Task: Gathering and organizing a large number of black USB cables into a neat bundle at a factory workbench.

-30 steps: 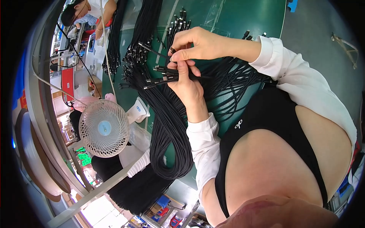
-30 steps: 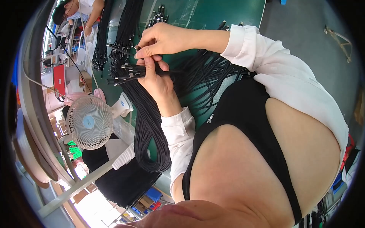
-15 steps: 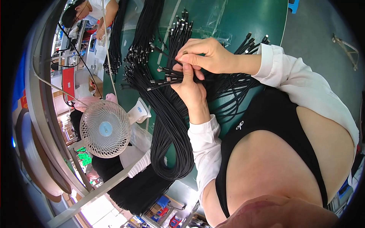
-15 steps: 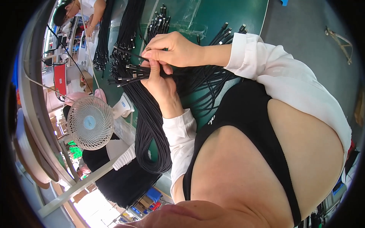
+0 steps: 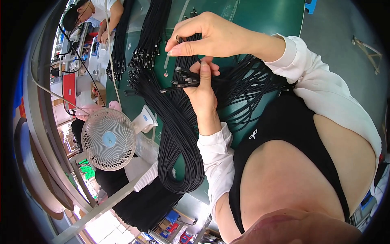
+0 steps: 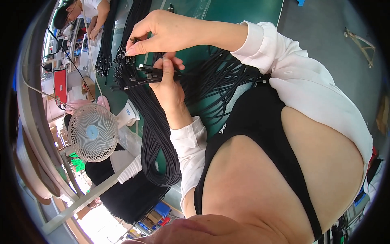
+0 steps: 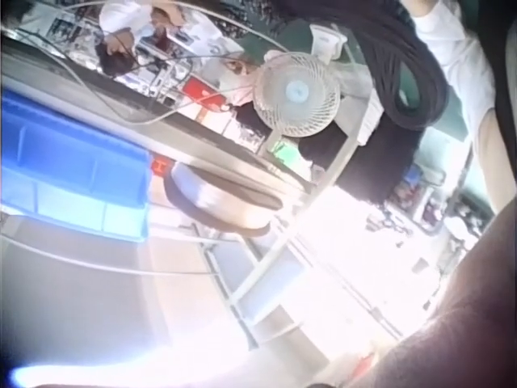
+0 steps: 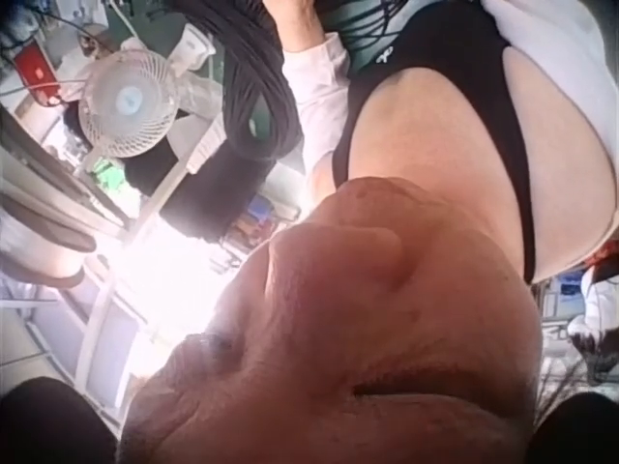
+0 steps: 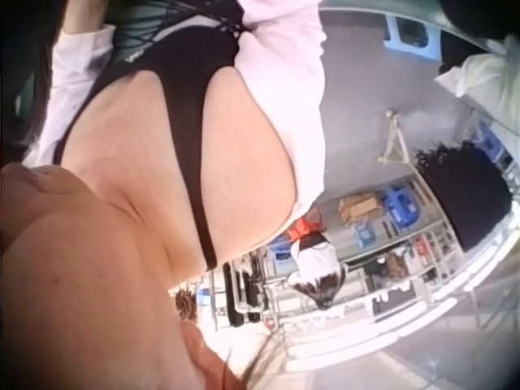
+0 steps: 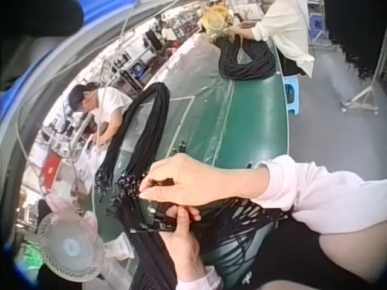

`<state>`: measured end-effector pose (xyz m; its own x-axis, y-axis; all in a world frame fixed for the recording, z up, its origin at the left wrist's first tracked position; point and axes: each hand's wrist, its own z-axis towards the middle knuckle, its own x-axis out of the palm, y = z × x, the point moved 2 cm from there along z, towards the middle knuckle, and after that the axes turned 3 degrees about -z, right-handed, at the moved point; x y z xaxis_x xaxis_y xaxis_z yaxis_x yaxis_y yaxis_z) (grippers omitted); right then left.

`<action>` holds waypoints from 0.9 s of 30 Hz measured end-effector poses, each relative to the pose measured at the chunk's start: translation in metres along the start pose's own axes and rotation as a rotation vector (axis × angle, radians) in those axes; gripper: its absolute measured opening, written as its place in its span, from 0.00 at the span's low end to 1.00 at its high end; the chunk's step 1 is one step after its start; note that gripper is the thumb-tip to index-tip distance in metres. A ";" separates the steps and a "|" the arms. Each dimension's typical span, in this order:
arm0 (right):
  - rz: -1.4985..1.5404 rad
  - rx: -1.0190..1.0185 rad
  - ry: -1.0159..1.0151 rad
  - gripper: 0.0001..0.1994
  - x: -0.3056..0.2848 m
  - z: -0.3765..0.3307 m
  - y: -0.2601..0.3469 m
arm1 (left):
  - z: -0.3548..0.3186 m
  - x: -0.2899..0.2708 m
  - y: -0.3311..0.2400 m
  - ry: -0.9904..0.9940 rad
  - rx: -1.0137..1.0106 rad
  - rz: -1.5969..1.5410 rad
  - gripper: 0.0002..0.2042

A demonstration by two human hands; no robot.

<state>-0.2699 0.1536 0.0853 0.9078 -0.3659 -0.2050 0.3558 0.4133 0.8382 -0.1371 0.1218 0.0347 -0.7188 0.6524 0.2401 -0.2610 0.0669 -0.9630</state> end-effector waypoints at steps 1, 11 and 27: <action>0.173 0.120 0.055 0.12 0.003 -0.001 0.002 | -0.001 -0.001 -0.001 -0.002 0.012 -0.011 0.10; 0.216 0.181 -0.090 0.09 0.028 -0.035 -0.012 | -0.001 -0.005 0.007 -0.057 0.081 -0.075 0.05; -0.700 -0.448 -0.305 0.19 -0.006 -0.032 0.006 | 0.001 0.004 0.003 0.129 -0.054 -0.137 0.08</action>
<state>-0.2661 0.1847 0.0749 0.3731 -0.8376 -0.3991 0.9193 0.2756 0.2811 -0.1414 0.1242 0.0327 -0.5892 0.7260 0.3547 -0.3133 0.1993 -0.9285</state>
